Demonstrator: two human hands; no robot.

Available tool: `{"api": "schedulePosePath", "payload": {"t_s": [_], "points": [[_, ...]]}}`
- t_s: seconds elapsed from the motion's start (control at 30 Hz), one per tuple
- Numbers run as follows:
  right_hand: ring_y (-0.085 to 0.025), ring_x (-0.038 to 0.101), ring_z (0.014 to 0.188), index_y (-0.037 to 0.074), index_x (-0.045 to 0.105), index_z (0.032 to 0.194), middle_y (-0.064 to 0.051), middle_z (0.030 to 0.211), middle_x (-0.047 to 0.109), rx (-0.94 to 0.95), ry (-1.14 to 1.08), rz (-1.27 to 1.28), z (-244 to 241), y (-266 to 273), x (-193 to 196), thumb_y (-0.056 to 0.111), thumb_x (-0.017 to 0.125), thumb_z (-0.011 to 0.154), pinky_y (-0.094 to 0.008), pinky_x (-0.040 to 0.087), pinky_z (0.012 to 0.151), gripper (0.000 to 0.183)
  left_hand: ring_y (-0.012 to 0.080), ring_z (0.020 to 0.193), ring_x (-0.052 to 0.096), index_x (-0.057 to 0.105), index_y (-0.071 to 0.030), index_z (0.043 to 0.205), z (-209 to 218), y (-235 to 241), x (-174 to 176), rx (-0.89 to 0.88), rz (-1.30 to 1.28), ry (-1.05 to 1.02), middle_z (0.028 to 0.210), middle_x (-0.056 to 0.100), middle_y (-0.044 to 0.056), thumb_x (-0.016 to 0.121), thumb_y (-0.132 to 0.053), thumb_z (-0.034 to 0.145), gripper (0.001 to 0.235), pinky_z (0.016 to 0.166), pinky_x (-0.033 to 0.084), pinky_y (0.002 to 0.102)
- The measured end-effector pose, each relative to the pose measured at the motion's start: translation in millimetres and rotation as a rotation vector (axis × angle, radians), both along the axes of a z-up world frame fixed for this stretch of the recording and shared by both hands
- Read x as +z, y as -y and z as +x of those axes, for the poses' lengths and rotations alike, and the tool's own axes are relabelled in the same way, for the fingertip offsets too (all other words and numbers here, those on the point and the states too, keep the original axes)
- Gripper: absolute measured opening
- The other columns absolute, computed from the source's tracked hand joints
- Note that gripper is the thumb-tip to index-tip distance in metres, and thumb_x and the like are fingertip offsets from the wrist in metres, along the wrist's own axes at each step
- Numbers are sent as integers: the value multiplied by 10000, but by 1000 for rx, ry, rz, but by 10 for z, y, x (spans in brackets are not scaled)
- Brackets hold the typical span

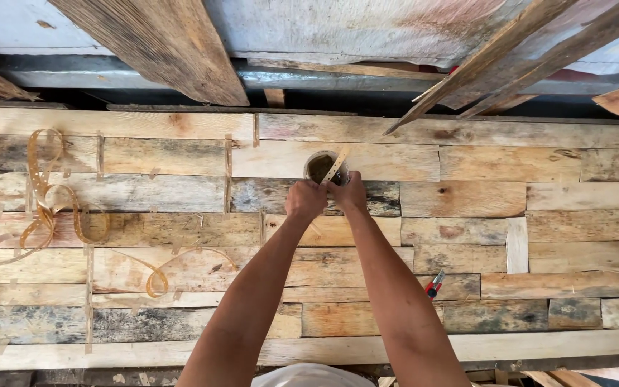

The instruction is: The person assembles a decorative wood mosaic panel on a workbench. They pick up thin wooden strips, dip or press their ends into a cup holding paste, position the strips onto the panel between previously placed pieces, and use a red utility knife to trim or adjust pieces as they fill in the pattern.

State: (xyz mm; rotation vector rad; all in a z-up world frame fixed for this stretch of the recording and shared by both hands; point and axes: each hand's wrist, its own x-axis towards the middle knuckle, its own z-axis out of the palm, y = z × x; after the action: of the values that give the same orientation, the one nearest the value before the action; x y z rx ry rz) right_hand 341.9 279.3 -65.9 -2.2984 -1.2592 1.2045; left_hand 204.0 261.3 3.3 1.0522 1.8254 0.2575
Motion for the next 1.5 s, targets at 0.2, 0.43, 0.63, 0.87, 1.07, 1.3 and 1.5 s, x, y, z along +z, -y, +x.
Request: {"api": "schedulePosePath", "payload": {"t_s": [0.2, 0.43, 0.63, 0.87, 1.07, 1.3, 1.5], "points": [[-274, 741, 935, 44, 525, 1244, -162, 1117, 712, -76, -77, -101, -73, -51, 264, 499, 864, 756, -414, 632, 824, 748, 258, 762, 750, 800, -90, 893, -53, 1, -86, -90, 35, -76, 825, 767, 126, 649, -379, 971, 335, 739, 599, 422], [-329, 708, 1040, -3, 481, 1271, -220, 1184, 682, 48, 43, -52, -73, -106, 114, 489, 926, 714, -437, 599, 889, 866, 241, 754, 751, 787, -111, 934, -35, -2, -183, -145, 42, -116, 835, 758, 111, 611, -358, 1019, 315, 733, 617, 412], [-354, 737, 1027, -46, 493, 1263, -273, 1180, 682, -20, 23, -121, -96, -145, 169, 485, 917, 705, -410, 631, 852, 880, 215, 704, 700, 790, -93, 975, -180, 196, -222, -176, 176, -90, 812, 758, 114, 666, -350, 962, 286, 683, 574, 409], [-312, 719, 912, -17, 481, 1251, -240, 1129, 641, -97, -45, -156, -167, -125, 343, 418, 888, 763, -382, 659, 709, 771, 80, 523, 643, 689, -76, 990, -594, 920, -199, -15, 199, 309, 706, 728, 38, 522, -296, 1056, 284, 467, 552, 303], [-279, 707, 864, -1, 533, 1192, -192, 1080, 673, -62, 18, -128, -125, -128, 130, 459, 895, 767, -394, 629, 698, 724, 72, 554, 562, 688, -33, 917, -783, 1423, -302, 123, 254, 457, 643, 682, 31, 606, -299, 1046, 306, 523, 456, 272], [-252, 676, 873, 27, 576, 1168, -144, 1055, 670, -138, -14, -76, -29, -95, -47, 474, 772, 919, -418, 594, 784, 548, 84, 671, 680, 696, -26, 899, -828, 1583, -260, 219, 232, 469, 706, 740, 28, 598, -285, 1035, 309, 652, 573, 270], [-158, 635, 732, 20, 693, 1027, -137, 902, 679, 82, 154, 763, 214, 103, -129, 280, 637, 1033, -333, 539, 613, 266, 114, 709, 691, 693, -25, 951, -781, 1604, -401, 258, 197, 520, 740, 748, 55, 599, -286, 1031, 289, 683, 577, 291]]}}
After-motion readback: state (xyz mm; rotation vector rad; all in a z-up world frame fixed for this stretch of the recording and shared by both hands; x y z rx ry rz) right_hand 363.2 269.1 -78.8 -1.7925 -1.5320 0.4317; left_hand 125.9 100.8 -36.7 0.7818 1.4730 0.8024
